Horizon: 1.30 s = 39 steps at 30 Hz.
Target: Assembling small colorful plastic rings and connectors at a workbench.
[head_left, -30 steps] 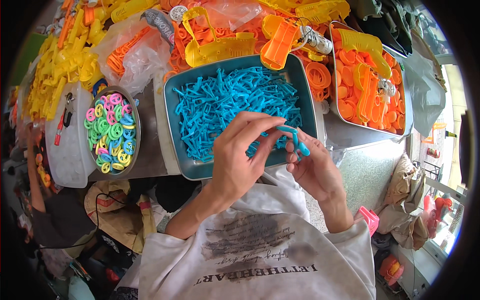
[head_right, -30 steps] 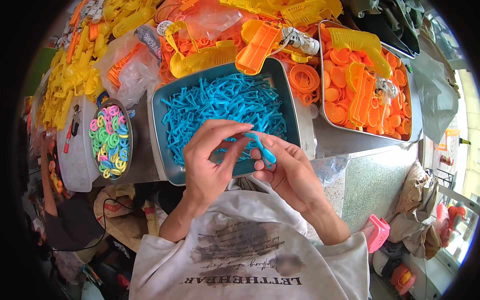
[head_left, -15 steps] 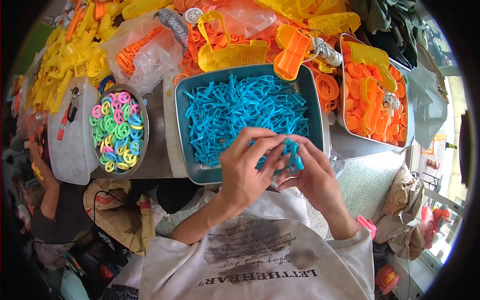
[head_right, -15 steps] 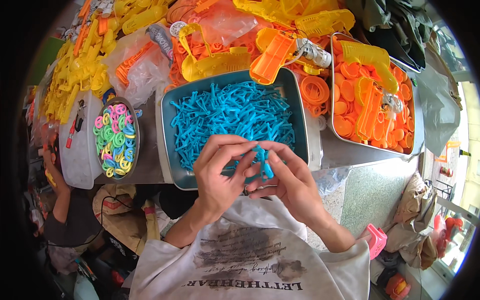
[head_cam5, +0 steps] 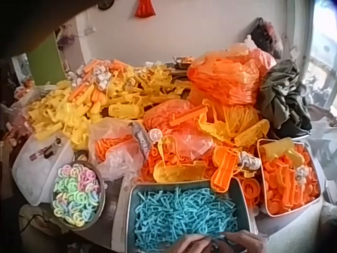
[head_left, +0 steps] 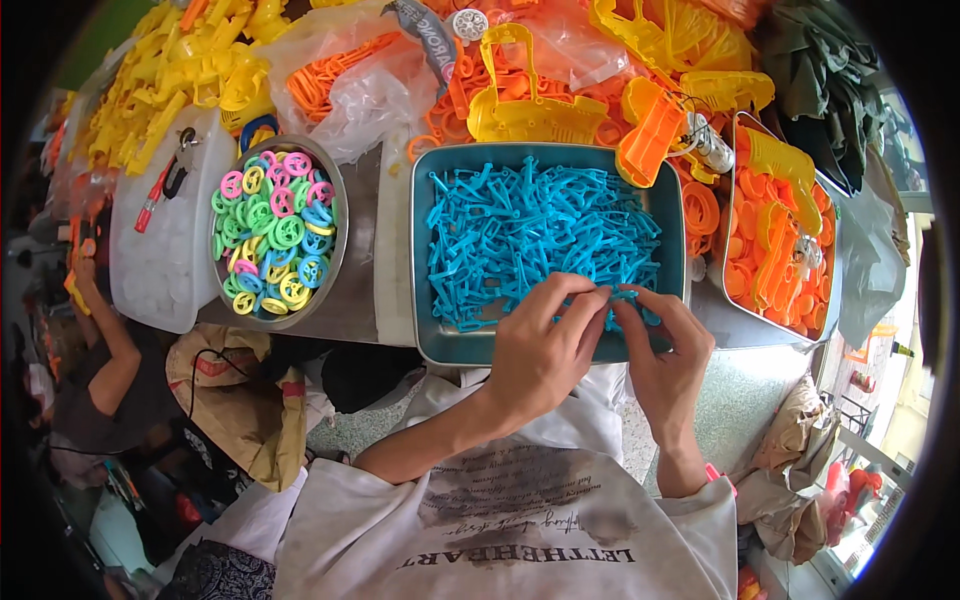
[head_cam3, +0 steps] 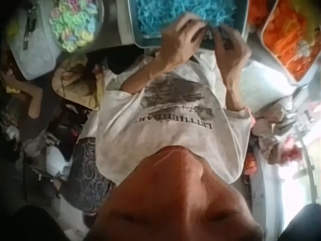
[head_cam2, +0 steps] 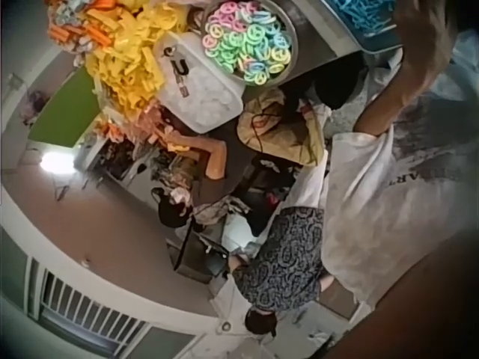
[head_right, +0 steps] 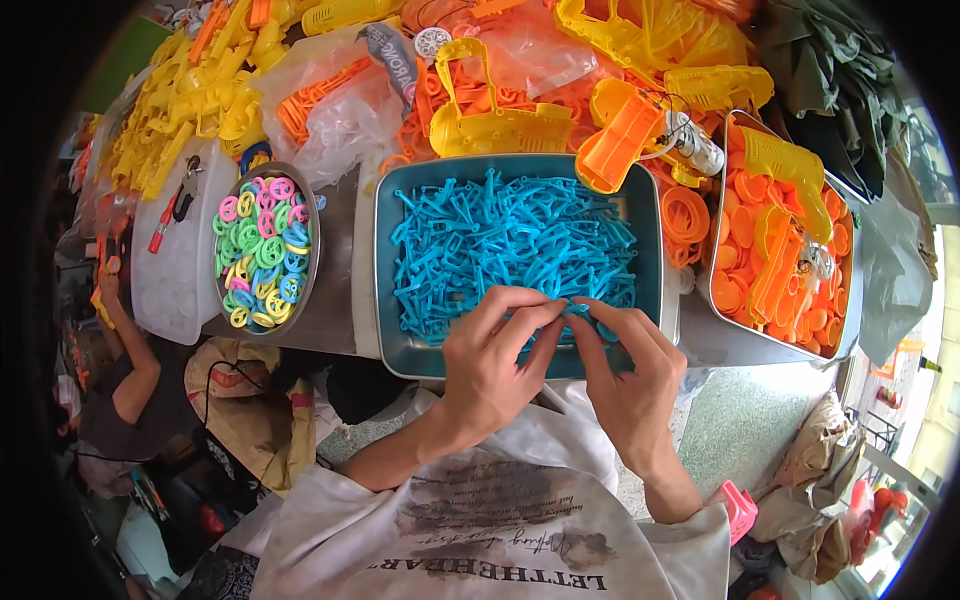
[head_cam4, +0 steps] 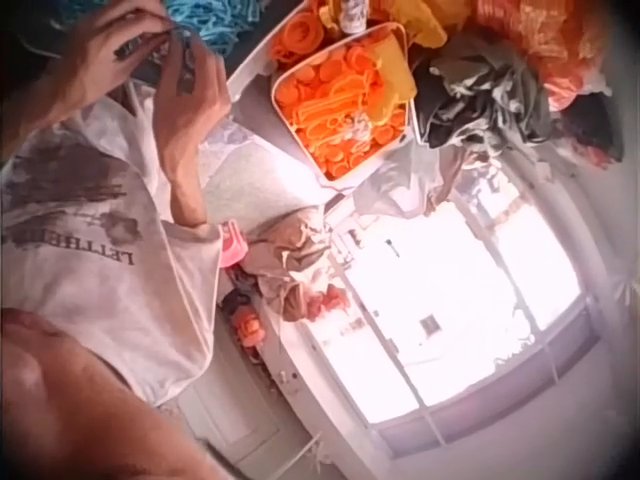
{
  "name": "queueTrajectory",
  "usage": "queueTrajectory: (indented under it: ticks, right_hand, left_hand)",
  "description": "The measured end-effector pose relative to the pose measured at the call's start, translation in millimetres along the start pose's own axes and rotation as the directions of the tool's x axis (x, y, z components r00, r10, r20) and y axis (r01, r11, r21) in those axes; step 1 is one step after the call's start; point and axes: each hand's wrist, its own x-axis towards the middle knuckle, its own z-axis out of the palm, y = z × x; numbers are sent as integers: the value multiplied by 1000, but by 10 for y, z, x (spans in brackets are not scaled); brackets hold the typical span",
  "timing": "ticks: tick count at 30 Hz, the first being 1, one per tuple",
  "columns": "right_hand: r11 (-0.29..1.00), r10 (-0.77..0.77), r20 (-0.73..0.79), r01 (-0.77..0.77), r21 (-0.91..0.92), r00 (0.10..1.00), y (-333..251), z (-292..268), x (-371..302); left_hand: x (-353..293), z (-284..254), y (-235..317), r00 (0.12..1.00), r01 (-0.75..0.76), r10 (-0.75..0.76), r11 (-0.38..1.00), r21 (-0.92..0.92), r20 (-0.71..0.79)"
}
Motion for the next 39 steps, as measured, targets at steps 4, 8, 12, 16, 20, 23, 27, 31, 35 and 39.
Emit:
queueTrajectory:
  ticks: [4,8,12,16,20,23,27,31,35,39]
  right_hand:
    - [996,-87,-60,86,-25,994,-3,65,34]
    - [994,-108,-79,107,-15,991,23,92,38]
    - [997,-81,-63,81,-3,995,59,70,33]
    - [998,-63,-28,62,-28,998,63,62,-5]
    - [998,-59,-47,59,1,997,120,83,1]
    - [999,-45,-19,46,13,999,136,68,-1]
    - [990,-143,-40,142,-10,989,144,51,20]
    - [989,-143,-77,141,-35,987,211,41,35]
    - [977,-203,-116,193,-94,972,287,139,25]
    - [962,-252,-125,234,-144,960,287,184,44]
  left_hand:
    - [-16,18,-26,1000,7,-7,1000,-2,-9]
    - [-32,22,-43,1000,-2,2,1000,0,-11]
    - [-24,39,-42,1000,3,-3,1000,3,4]
    - [-53,29,-32,1000,-1,1,1000,7,24]
    - [-52,33,-32,999,-3,2,1000,9,40]
    - [-53,32,-28,999,-1,1,1000,-1,47]
    - [-9,-55,5,997,0,4,999,-41,78]
    - [108,-509,-100,996,68,-64,995,68,-58]
    - [301,-1143,-366,965,261,-258,945,197,-38]
    - [321,-1262,-425,907,43,-175,943,329,383]
